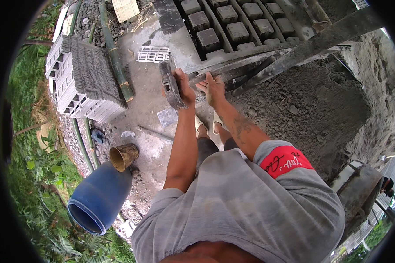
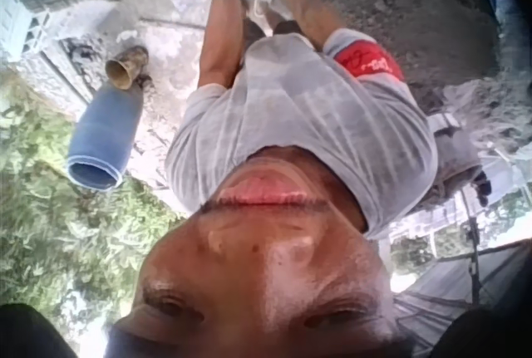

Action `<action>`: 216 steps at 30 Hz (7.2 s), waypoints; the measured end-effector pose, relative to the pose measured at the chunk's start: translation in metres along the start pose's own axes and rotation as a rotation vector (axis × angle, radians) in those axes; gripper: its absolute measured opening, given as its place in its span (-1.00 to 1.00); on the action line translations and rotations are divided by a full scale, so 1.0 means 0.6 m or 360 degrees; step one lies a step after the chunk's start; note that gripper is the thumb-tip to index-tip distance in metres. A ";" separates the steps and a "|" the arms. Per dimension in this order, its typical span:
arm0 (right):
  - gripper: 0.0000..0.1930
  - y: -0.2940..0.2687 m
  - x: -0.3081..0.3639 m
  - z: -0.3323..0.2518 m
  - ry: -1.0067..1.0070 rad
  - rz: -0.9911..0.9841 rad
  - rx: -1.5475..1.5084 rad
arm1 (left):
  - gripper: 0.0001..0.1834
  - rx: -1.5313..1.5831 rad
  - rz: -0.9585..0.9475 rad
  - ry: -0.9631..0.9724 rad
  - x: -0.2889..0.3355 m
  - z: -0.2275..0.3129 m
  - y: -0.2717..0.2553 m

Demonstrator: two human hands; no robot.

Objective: The person places metal inserts into a block-making mold, slides a hopper back and forth to fill the mold with concrete mix, and operates the machine lever to compress and demold concrete blocks. Afterward, the person shovels concrete mix from a pile into the hopper using a shovel.

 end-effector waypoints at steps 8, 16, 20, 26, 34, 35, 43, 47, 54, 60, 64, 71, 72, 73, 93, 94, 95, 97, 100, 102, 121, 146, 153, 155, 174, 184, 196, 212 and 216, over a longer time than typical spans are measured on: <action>-0.66 -0.011 0.008 -0.001 0.0169 -0.0085 0.0086 | -0.75 0.0022 -0.0131 -0.0557 -0.077 -0.094 0.040; -0.70 0.003 0.014 -0.014 0.0277 -0.0174 0.0390 | -0.76 0.0042 -0.0084 -0.0708 -0.131 -0.120 0.055; -0.70 -0.024 0.006 -0.010 0.0284 -0.0101 0.0418 | -0.73 -0.0061 -0.0126 -0.0676 -0.077 -0.051 0.043; -0.64 -0.015 0.009 -0.010 0.0335 -0.0177 0.0412 | -0.75 0.0023 0.0047 -0.0467 -0.086 -0.047 0.026; -0.63 -0.016 0.011 -0.009 0.0217 -0.0220 0.0467 | -0.81 -0.0379 -0.0205 -0.0432 -0.163 -0.117 0.079; -0.63 -0.022 0.019 -0.007 0.0220 -0.0209 0.0456 | -0.82 -0.0447 -0.0262 -0.0508 -0.168 -0.125 0.090; -0.62 -0.011 -0.006 -0.040 0.0139 -0.0258 0.0454 | -0.80 -0.0439 -0.0302 -0.0484 -0.194 -0.174 0.141; -0.66 0.024 0.027 -0.011 0.0263 -0.0314 0.0453 | -0.67 -0.0328 -0.0085 -0.0478 -0.198 -0.229 0.072; -0.66 -0.002 0.002 -0.030 0.0105 -0.0252 0.0529 | -0.63 0.0833 -0.0183 -0.1265 -0.164 -0.214 0.148; -0.63 0.024 0.012 -0.027 0.0054 -0.0264 0.0527 | -0.74 -0.0302 -0.0516 -0.0529 -0.221 -0.270 0.109; -0.63 0.004 0.006 -0.036 0.0060 -0.0226 0.0605 | -0.59 0.0221 -0.0320 -0.1261 -0.197 -0.296 0.148; -0.62 0.024 0.023 -0.046 0.0089 -0.0163 0.0486 | -0.60 0.0338 -0.0277 -0.1593 -0.198 -0.326 0.142; -0.64 0.021 0.016 -0.052 0.0061 -0.0195 0.0567 | -0.60 0.0338 -0.0290 -0.1597 -0.194 -0.326 0.155; -0.65 0.018 0.011 -0.058 0.0030 -0.0225 0.0648 | -0.67 0.0201 -0.0297 -0.1552 -0.193 -0.323 0.164; -0.64 0.022 0.021 -0.053 -0.0039 -0.0120 0.0647 | -0.52 -0.1371 -0.0324 -0.1110 -0.235 -0.213 0.132; -0.64 0.022 0.018 -0.054 -0.0051 -0.0133 0.0634 | -0.52 -0.1378 -0.0320 -0.1131 -0.234 -0.220 0.134; -0.64 0.019 0.020 -0.054 -0.0038 -0.0103 0.0611 | -0.52 -0.1357 -0.0336 -0.1159 -0.231 -0.226 0.139; -0.64 0.034 0.033 -0.064 -0.0008 -0.0101 0.0599 | -0.51 -0.1331 -0.0351 -0.1168 -0.241 -0.242 0.140; -0.65 0.031 0.039 -0.069 0.0035 -0.0128 0.0625 | -0.36 -0.1541 -0.0448 -0.1138 -0.242 -0.263 0.146; -0.66 0.038 0.036 -0.062 0.0022 -0.0186 0.0658 | -0.28 -0.1657 -0.0631 -0.1257 -0.238 -0.283 0.142; -0.66 0.018 0.021 -0.051 -0.0087 -0.0092 0.0843 | -0.36 -0.1073 -0.0007 -0.0469 -0.249 -0.184 0.126; -0.70 -0.017 0.023 -0.034 0.0167 -0.0014 0.0642 | -0.80 -0.0181 -0.0205 0.0275 -0.211 -0.018 0.115; -0.68 -0.016 0.019 -0.019 0.0086 -0.0009 0.0563 | -0.72 0.0487 -0.0403 0.0191 -0.154 0.042 0.076; -0.68 -0.015 0.016 -0.025 0.0110 0.0042 0.0576 | -0.66 0.0426 -0.0643 0.0412 -0.110 0.077 0.057; -0.76 0.024 0.030 -0.011 0.0150 0.0038 -0.0016 | -0.45 0.0550 -0.0770 -0.0350 0.004 -0.028 -0.076; -0.75 0.055 0.024 0.006 0.0083 0.0003 0.0019 | -0.87 0.1512 0.0843 -0.1623 0.107 -0.337 -0.211; -0.56 0.075 0.019 0.022 0.0123 0.0005 0.0099 | -0.66 0.1556 0.1099 -0.1365 -0.018 -0.176 -0.440; -0.53 0.096 0.034 0.071 0.0175 0.0216 -0.0056 | -0.73 0.0689 -0.0261 -0.1127 -0.274 -0.009 -0.116; -0.56 0.084 0.033 0.070 0.0132 0.0519 -0.0101 | -0.72 0.0698 -0.0783 -0.1124 -0.321 -0.041 0.006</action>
Point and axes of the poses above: each hand's wrist, its own x-axis away from the middle knuckle, its own y-axis out of the palm, z = x × y, the point moved 8 cm from there along -x, towards the middle knuckle, and after that the axes turned 6 degrees about -z, right-handed, at the moved point
